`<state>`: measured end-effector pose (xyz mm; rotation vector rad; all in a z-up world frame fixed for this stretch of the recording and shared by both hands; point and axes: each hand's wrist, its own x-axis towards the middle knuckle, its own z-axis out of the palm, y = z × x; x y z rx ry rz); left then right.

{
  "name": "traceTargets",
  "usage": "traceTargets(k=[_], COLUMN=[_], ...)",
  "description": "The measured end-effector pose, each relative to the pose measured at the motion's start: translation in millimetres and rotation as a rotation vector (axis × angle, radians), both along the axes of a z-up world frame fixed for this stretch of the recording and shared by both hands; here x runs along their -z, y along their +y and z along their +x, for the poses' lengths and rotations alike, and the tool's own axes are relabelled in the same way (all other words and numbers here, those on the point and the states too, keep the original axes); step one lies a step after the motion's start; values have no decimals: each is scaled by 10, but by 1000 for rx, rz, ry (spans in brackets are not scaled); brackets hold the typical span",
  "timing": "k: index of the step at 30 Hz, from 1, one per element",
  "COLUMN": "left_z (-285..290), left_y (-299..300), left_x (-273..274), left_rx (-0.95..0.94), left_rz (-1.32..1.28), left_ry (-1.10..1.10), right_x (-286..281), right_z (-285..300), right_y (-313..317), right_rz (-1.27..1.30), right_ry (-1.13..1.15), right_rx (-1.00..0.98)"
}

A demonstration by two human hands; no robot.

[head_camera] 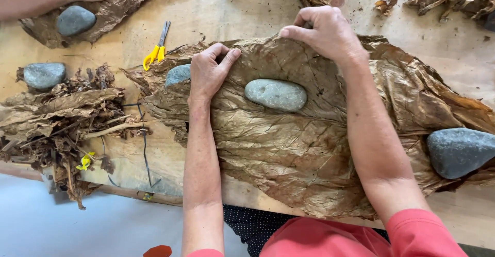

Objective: Smoothing out large dried leaves on a wooden table and placing stones on them to keep them flat.

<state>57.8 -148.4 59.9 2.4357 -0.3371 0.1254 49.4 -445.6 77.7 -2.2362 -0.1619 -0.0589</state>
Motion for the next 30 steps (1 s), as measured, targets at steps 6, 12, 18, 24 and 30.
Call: traceTargets(k=[6,12,18,24,30], left_z=[8,20,-6,-19,-25], left_y=[-3,-8,-5,6,-34], left_x=[26,52,-9,-47,-94], left_rx=[55,-45,61,73,33], left_rz=[-87,-2,-85,-365,-2], left_ry=[-45,-85,-174,-6,46], right_x=[-51,114,-125,-5,87], right_z=[-66,-13,-32,-65,-23], right_y=[-262,-213,52,122,-3], right_rz=[118,34,-114,202,399], right_ry=[368,133,452,193,69], right_rx=[-103,-22,-105,-170,-236])
